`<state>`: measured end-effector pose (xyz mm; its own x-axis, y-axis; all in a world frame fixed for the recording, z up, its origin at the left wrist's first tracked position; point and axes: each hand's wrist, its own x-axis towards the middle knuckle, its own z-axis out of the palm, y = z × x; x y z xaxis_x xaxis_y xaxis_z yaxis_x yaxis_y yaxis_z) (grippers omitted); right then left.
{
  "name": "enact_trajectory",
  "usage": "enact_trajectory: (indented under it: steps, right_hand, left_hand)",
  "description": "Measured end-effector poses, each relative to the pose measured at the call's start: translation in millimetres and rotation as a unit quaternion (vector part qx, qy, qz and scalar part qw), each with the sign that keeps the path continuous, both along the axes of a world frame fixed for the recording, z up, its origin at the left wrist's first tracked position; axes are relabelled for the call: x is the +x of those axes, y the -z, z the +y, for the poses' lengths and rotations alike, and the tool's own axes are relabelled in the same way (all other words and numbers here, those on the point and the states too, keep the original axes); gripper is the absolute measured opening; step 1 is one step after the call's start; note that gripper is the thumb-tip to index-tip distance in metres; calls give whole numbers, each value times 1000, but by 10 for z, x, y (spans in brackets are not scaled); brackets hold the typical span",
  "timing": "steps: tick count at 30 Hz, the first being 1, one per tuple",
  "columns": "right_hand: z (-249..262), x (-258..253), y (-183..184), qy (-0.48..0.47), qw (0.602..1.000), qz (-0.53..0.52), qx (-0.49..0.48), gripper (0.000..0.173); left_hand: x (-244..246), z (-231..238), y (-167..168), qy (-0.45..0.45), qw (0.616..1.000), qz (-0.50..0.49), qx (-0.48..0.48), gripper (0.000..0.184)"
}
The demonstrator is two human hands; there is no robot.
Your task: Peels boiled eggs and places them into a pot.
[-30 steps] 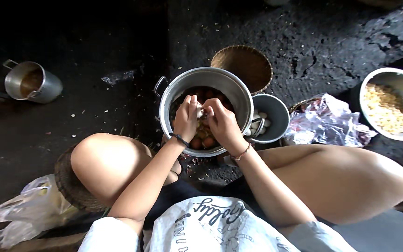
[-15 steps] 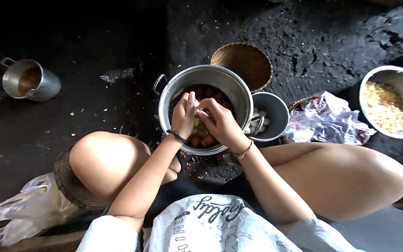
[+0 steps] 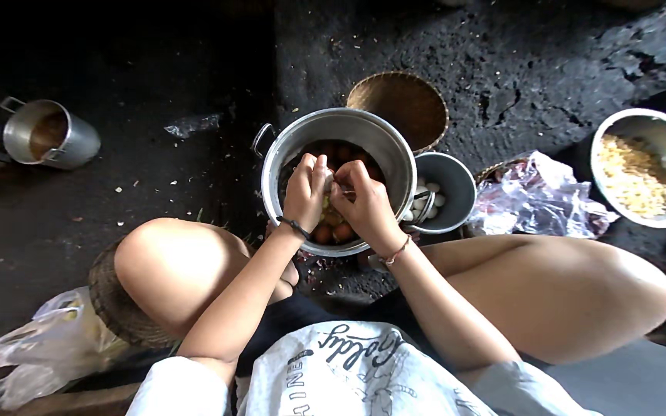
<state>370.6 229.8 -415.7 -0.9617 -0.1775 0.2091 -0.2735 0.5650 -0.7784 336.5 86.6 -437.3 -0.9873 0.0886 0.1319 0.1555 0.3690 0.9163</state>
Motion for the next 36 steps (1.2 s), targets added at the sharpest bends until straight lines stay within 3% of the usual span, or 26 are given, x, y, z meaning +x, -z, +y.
enact_trajectory:
  steps: [4, 10, 22, 28, 31, 36]
  right_hand:
    - [4, 15, 19, 17, 1000, 16, -5, 14]
    - [97, -24, -5, 2, 996, -35, -83, 18]
    - [19, 8, 62, 20, 998, 16, -51, 18]
    - [96, -26, 18, -16, 991, -62, -118, 21]
    - [76, -23, 12, -23, 987, -85, -137, 29]
    - [68, -22, -14, -29, 981, -105, -158, 24]
  left_hand:
    - [16, 5, 18, -3, 1000, 0, 4, 41]
    - [88, -37, -38, 7, 1000, -20, 22, 44]
    - [156, -41, -35, 18, 1000, -10, 8, 33]
    - [22, 22, 44, -10, 992, -36, 117, 38]
    - [81, -14, 17, 5, 993, -34, 114, 41]
    - [-4, -2, 53, 15, 992, -13, 128, 36]
